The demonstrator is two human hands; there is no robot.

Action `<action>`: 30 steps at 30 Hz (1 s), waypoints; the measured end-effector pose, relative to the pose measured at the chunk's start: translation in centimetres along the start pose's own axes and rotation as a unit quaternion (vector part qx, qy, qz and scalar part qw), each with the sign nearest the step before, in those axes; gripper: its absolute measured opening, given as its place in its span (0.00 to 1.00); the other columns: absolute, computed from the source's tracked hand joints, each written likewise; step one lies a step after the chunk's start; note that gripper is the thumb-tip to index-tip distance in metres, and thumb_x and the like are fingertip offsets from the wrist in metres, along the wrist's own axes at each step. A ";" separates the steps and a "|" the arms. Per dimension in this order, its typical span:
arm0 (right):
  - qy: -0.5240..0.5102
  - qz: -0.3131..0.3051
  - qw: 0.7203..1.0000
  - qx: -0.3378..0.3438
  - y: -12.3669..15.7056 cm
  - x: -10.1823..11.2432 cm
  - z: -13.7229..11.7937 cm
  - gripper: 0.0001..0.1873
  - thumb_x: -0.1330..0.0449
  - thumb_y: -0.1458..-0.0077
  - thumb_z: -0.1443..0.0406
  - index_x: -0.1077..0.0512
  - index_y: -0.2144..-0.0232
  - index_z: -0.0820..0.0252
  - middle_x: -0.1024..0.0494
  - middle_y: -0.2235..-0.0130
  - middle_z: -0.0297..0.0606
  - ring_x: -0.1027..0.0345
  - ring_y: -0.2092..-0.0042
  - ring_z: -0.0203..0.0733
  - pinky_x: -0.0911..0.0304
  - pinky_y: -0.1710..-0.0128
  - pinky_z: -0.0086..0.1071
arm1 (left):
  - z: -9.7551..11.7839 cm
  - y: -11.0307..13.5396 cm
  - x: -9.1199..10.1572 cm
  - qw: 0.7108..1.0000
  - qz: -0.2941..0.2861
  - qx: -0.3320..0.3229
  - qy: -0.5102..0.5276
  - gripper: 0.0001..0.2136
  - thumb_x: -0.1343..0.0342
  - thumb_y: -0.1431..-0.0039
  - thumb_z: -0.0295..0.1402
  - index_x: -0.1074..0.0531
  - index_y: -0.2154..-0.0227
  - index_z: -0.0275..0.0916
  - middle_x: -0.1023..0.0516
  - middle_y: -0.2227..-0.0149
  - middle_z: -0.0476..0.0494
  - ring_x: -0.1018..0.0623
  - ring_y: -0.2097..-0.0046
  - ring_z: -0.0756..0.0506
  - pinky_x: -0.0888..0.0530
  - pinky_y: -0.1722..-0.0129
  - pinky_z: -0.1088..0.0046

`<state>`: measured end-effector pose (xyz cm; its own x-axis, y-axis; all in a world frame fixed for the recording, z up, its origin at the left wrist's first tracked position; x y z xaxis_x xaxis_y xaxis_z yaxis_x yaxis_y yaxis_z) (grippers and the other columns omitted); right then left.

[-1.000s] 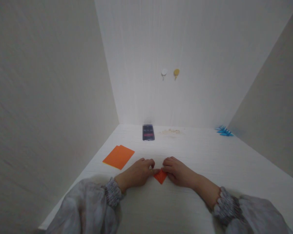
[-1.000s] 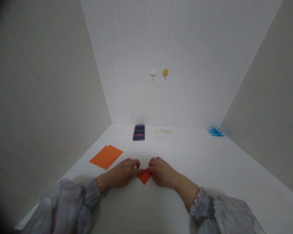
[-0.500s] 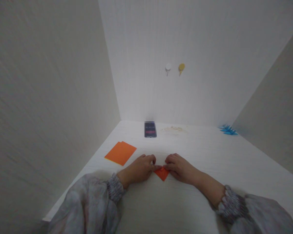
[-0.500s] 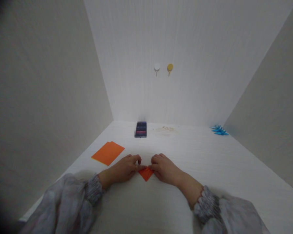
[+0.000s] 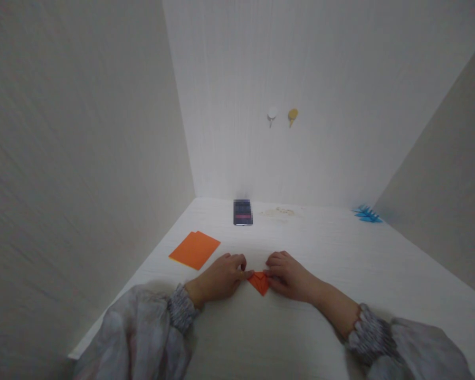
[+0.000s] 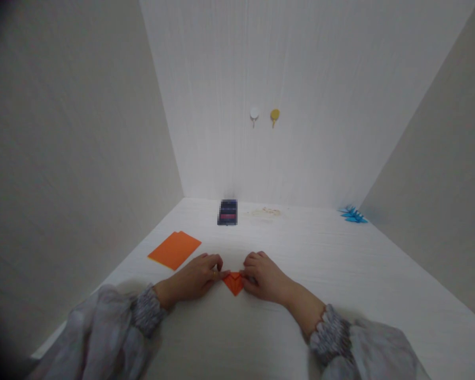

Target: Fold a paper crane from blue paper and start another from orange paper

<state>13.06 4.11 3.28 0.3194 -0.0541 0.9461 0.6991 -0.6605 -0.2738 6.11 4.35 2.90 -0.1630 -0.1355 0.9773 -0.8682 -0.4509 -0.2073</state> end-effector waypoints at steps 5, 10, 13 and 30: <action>0.009 0.020 0.999 -0.047 -0.6 -0.6 0.7 0.14 0.49 0.46 0.61 0.31 0.78 0.62 0.32 0.74 0.36 0.41 0.66 0.38 0.48 0.65 0.32 | 0.9 0.1 0.8 0.999 0.005 -0.029 0.020 0.14 0.55 0.46 0.28 0.35 0.57 0.44 0.33 0.62 0.44 0.33 0.65 0.48 0.36 0.63 0.70; 0.006 0.046 0.995 -0.085 -0.6 -0.6 1.2 0.12 0.49 0.47 0.64 0.32 0.78 0.62 0.32 0.73 0.36 0.41 0.66 0.37 0.48 0.64 0.32 | 2.4 0.2 1.3 0.995 0.005 -0.087 0.049 0.14 0.52 0.48 0.30 0.35 0.56 0.45 0.34 0.57 0.43 0.33 0.60 0.46 0.37 0.59 0.68; 0.004 0.057 0.991 -0.119 -0.5 -0.7 2.0 0.11 0.49 0.48 0.66 0.32 0.78 0.63 0.32 0.74 0.35 0.41 0.67 0.37 0.48 0.64 0.32 | 2.4 0.2 1.2 0.994 0.006 -0.092 0.067 0.12 0.52 0.47 0.30 0.33 0.59 0.45 0.33 0.57 0.44 0.34 0.58 0.46 0.38 0.57 0.68; -0.080 0.070 0.983 -0.151 -0.4 -0.6 3.8 0.06 0.44 0.52 0.67 0.26 0.73 0.56 0.29 0.70 0.35 0.38 0.64 0.39 0.46 0.64 0.33 | 2.6 -0.2 1.4 0.990 0.005 -0.088 0.113 0.11 0.51 0.48 0.29 0.30 0.62 0.43 0.32 0.60 0.43 0.34 0.57 0.45 0.38 0.55 0.67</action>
<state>15.02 7.23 2.20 0.5118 -0.0582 0.8571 0.4268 -0.8487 -0.3125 7.25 1.96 4.21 -0.2546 0.0714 0.9644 -0.9314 -0.2864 -0.2247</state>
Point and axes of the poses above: each hand's wrist, its own y-axis away from the middle knuckle, its own x-axis out of the back of the hand, z = x × y, the point moved 10 cm from there along -y, towards the middle knuckle
